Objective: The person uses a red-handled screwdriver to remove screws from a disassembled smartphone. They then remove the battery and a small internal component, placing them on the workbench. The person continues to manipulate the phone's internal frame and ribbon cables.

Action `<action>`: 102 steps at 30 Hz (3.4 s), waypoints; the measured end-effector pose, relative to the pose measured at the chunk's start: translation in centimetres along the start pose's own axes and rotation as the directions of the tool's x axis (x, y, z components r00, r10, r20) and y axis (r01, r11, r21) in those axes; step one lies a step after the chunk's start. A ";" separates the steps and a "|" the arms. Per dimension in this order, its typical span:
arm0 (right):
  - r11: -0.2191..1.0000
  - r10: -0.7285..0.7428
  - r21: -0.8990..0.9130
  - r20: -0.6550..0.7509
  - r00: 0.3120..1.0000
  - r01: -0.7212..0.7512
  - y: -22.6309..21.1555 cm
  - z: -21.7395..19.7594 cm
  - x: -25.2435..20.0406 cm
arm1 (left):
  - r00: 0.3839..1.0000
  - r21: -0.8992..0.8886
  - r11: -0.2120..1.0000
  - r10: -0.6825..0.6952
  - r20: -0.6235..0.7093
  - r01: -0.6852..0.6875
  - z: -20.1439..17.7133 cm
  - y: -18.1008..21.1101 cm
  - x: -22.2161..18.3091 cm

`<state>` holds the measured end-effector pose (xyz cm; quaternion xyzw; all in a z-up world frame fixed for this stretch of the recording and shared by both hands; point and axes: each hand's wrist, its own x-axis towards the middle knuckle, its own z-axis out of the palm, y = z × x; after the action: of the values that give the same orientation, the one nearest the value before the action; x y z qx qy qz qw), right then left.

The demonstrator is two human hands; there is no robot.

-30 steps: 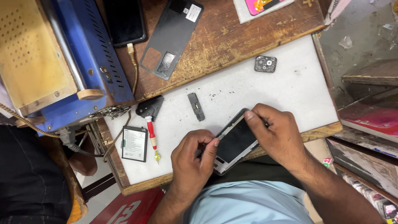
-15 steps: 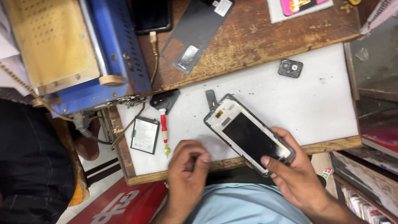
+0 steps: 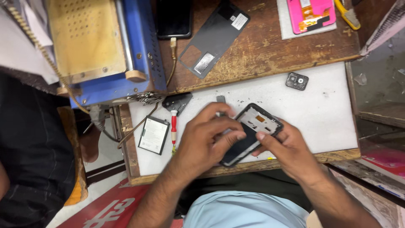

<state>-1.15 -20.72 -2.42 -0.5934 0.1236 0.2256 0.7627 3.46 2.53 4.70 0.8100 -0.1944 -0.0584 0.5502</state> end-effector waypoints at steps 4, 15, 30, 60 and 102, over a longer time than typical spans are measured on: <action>1.000 0.021 0.008 -0.065 0.998 -0.021 0.8 0.9 0.2 | 0.967 0.017 0.985 -0.164 -0.196 0.171 3.0 -1.3 -1.4; 0.998 -0.015 -0.057 -0.051 0.999 0.012 1.9 0.7 0.2 | 0.940 0.159 0.983 -0.036 -0.338 0.094 5.5 -0.5 0.7; 0.973 0.026 -0.228 -0.020 0.999 -0.030 3.0 -0.6 0.3 | 0.957 0.298 0.953 0.032 -0.287 0.057 6.5 -1.2 2.3; 0.990 -0.012 0.137 0.069 0.998 0.003 0.8 -0.8 -1.8 | 0.898 0.167 0.886 -0.405 -0.173 0.432 1.5 -1.8 -5.3; 0.986 0.008 -0.165 0.016 1.000 -0.005 3.6 -0.5 -3.5 | 0.946 -0.041 0.951 -0.308 -0.098 0.306 6.8 -1.4 -1.6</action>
<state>-5.90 -21.20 -4.01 -0.6523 0.1002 0.2424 0.7111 0.25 -2.29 0.65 0.8254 -0.0366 -0.1038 0.5538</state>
